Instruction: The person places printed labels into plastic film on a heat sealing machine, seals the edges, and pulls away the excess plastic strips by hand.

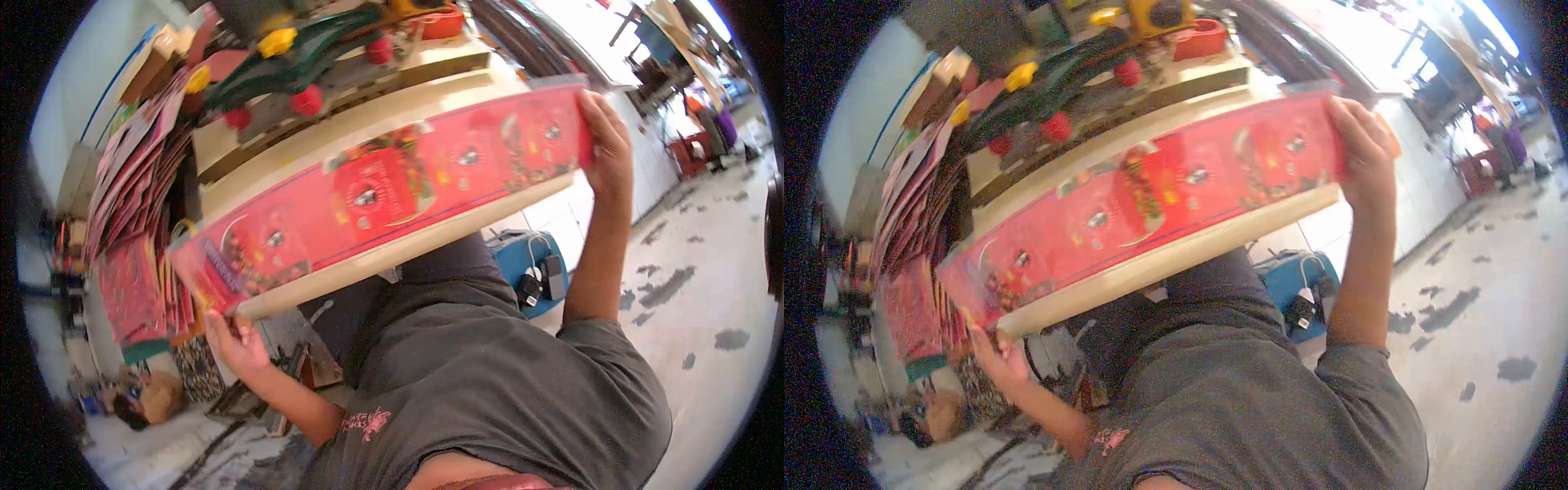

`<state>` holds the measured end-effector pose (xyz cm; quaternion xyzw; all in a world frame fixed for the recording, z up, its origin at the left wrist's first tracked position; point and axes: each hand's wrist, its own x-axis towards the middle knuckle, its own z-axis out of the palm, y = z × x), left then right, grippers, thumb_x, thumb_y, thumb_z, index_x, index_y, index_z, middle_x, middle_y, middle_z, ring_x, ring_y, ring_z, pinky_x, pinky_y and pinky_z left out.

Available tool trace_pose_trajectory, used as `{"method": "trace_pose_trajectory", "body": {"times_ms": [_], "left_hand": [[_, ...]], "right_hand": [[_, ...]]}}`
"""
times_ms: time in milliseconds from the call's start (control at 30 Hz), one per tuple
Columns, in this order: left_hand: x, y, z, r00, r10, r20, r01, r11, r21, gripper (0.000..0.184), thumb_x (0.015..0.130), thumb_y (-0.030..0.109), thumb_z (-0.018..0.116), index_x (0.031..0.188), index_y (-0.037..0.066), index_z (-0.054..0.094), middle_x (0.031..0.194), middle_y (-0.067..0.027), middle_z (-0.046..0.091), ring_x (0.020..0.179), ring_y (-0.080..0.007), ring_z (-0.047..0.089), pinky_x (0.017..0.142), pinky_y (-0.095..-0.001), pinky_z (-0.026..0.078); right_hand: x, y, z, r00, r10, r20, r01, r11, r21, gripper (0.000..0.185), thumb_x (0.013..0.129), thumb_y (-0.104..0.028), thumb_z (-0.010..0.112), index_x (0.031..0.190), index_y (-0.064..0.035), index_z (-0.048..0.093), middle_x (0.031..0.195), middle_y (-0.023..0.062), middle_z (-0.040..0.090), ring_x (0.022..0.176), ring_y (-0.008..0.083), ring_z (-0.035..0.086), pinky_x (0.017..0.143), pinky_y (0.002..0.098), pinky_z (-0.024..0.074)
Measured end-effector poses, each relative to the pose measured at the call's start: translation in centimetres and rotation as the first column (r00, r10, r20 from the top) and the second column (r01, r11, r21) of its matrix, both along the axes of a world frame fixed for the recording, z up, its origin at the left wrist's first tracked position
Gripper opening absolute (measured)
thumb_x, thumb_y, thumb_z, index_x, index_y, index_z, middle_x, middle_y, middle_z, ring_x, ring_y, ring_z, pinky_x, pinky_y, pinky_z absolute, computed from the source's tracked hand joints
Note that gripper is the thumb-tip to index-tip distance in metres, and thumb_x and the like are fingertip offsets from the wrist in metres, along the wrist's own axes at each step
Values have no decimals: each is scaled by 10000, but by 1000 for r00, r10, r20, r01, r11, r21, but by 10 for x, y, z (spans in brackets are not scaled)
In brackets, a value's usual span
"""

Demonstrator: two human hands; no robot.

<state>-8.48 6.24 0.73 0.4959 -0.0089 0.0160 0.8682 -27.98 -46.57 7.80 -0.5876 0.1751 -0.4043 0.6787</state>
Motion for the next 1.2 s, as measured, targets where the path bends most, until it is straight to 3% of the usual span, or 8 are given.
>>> {"method": "trace_pose_trajectory", "body": {"times_ms": [100,267,367,467,567,867,933,1200], "left_hand": [[-2,-10,5,997,48,64,-54,994,98,178,996,232,635,951,63,601,744,-105,678,484,-88,485,453,-193,341],[2,-10,1,992,31,125,-45,993,107,212,1003,256,622,1052,51,599,747,-85,693,491,-88,472,463,-212,345],[2,-15,2,985,110,136,-120,990,68,211,986,265,649,924,68,606,696,-113,690,453,-89,515,408,-193,357],[2,-12,-1,981,80,178,-87,996,31,224,981,276,655,989,56,617,689,-98,681,463,-80,520,411,-190,364],[-3,-11,5,990,97,100,-100,995,27,210,961,239,683,1069,88,586,758,-10,561,631,-86,461,519,-211,347],[2,-1,-6,983,46,180,-31,996,-84,189,969,295,662,1027,121,617,639,-16,572,516,-83,437,528,-226,356],[3,5,-15,969,22,246,17,988,-157,341,1005,245,610,1290,70,545,676,-7,535,507,-63,364,499,-211,314],[9,19,-22,937,-69,343,148,966,-210,332,984,253,644,1256,88,551,682,-14,553,506,-71,389,504,-216,326]], "right_hand": [[-4,-4,-3,1000,-11,18,11,1000,-1,306,1006,-215,601,1144,56,640,1034,83,682,915,111,645,814,243,510],[-6,-6,-10,998,13,55,-16,998,53,244,1020,-189,580,1129,24,630,1026,90,690,910,111,661,803,247,534],[-7,-11,-13,999,13,47,-15,998,53,236,1022,-195,580,1114,16,631,1025,94,693,905,118,669,798,254,547],[-8,-15,-19,997,53,47,-56,996,65,240,1023,-200,579,1122,14,624,1028,95,694,905,122,673,801,257,552],[-7,-8,-16,995,75,72,-81,992,93,236,1025,-199,576,1129,8,619,1029,93,694,903,119,674,801,258,554],[-6,-9,-23,988,97,124,-109,990,87,197,1025,-190,574,1105,-17,621,1018,80,695,888,112,681,777,262,570],[-6,-9,-24,988,92,124,-104,990,99,192,1024,-185,573,1103,-16,623,1020,79,695,892,111,681,785,260,567],[-3,-2,-23,987,115,113,-133,977,167,209,1020,-200,584,1094,-7,619,1015,79,694,891,103,676,786,247,557]]}}
